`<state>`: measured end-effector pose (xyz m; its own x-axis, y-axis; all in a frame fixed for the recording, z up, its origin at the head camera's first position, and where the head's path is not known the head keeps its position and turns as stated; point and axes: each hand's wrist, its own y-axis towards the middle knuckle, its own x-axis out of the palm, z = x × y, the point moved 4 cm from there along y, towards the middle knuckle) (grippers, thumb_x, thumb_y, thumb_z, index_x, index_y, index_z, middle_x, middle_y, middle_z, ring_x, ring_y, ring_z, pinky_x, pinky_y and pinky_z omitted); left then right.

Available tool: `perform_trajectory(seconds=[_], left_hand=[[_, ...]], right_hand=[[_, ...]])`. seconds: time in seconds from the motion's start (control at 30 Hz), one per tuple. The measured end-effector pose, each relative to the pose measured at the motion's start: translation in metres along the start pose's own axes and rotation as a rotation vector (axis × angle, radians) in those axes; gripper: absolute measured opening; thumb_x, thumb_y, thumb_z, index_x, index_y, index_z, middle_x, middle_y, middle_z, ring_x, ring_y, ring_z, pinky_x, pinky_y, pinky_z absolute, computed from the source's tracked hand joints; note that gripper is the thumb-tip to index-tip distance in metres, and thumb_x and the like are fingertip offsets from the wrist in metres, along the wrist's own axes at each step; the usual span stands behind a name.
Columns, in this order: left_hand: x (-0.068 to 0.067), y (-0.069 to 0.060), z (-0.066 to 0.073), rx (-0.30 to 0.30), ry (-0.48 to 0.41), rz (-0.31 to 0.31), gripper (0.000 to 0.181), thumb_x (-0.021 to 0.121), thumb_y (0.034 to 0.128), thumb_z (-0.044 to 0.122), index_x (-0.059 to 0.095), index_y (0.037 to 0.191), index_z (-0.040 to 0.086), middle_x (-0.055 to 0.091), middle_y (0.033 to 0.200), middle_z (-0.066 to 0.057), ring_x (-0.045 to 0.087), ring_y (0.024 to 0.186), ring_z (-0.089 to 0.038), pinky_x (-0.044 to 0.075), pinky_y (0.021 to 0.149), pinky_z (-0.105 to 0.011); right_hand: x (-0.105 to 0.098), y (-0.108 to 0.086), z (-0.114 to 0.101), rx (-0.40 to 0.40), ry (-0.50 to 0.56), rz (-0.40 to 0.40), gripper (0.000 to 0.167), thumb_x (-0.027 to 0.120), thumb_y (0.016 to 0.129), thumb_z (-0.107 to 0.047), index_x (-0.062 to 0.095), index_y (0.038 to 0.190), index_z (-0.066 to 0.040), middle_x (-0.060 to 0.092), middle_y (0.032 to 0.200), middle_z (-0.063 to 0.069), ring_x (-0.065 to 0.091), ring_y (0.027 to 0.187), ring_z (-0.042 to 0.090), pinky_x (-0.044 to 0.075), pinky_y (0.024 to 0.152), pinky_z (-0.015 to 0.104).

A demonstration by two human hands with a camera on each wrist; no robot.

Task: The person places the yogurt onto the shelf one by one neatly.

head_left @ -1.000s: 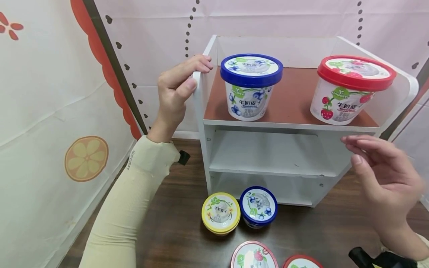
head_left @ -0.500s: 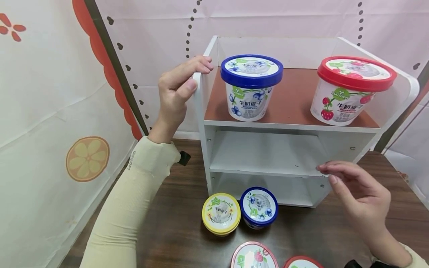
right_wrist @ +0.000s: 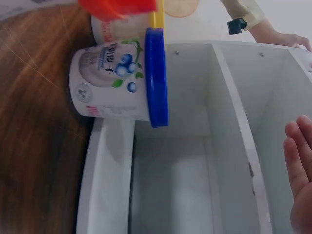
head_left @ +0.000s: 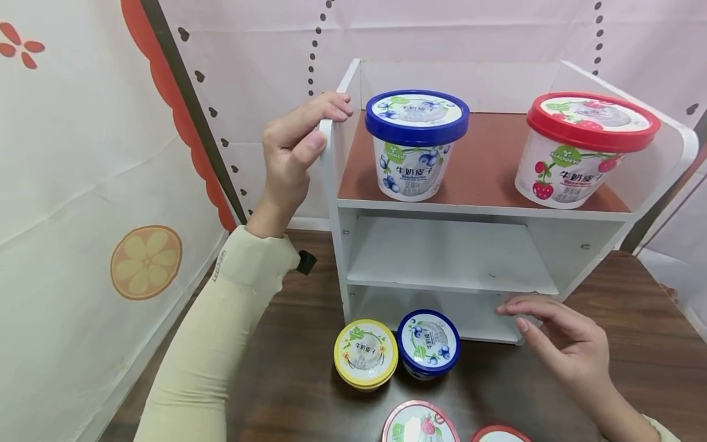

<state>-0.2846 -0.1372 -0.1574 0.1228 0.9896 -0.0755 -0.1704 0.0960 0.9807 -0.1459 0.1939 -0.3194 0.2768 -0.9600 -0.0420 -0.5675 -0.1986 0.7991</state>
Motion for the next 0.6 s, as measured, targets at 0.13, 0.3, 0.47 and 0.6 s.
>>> perform_trajectory(seconds=[0.13, 0.3, 0.47, 0.6], left_hand=[[0.0, 0.001, 0.0, 0.004, 0.004, 0.004, 0.041, 0.052, 0.0841, 0.027, 0.064, 0.09, -0.012, 0.069, 0.098, -0.016, 0.06, 0.107, -0.035, 0.046, 0.095, -0.051], [0.0, 0.002, 0.0, 0.012, -0.002, 0.007, 0.041, 0.052, 0.0835, 0.027, 0.064, 0.089, -0.012, 0.069, 0.097, -0.016, 0.06, 0.107, -0.035, 0.046, 0.095, -0.051], [-0.001, 0.001, 0.0, 0.017, -0.004, 0.007, 0.042, 0.052, 0.0837, 0.027, 0.064, 0.089, -0.012, 0.069, 0.097, -0.016, 0.06, 0.107, -0.035, 0.045, 0.095, -0.051], [0.0, 0.0, -0.001, 0.012, -0.012, 0.006, 0.042, 0.052, 0.0839, 0.027, 0.064, 0.089, -0.012, 0.069, 0.097, -0.014, 0.06, 0.107, -0.036, 0.045, 0.096, -0.052]], right_hand=[[0.001, -0.007, 0.007, 0.041, -0.015, -0.051, 0.026, 0.055, 0.08, 0.027, 0.063, 0.104, 0.019, 0.066, 0.102, 0.027, 0.063, 0.103, 0.026, 0.05, 0.088, 0.024], [0.0, -0.016, 0.019, 0.091, -0.059, -0.112, 0.031, 0.059, 0.076, 0.029, 0.065, 0.104, 0.016, 0.066, 0.102, 0.027, 0.063, 0.103, 0.025, 0.05, 0.087, 0.023], [-0.004, -0.025, 0.032, 0.206, -0.206, -0.142, 0.038, 0.063, 0.074, 0.028, 0.067, 0.107, 0.009, 0.067, 0.104, 0.022, 0.063, 0.103, 0.021, 0.049, 0.087, 0.022], [-0.004, -0.032, 0.042, 0.349, -0.386, -0.17, 0.038, 0.07, 0.078, 0.017, 0.069, 0.111, -0.002, 0.069, 0.107, 0.011, 0.064, 0.102, 0.015, 0.048, 0.087, 0.019]])
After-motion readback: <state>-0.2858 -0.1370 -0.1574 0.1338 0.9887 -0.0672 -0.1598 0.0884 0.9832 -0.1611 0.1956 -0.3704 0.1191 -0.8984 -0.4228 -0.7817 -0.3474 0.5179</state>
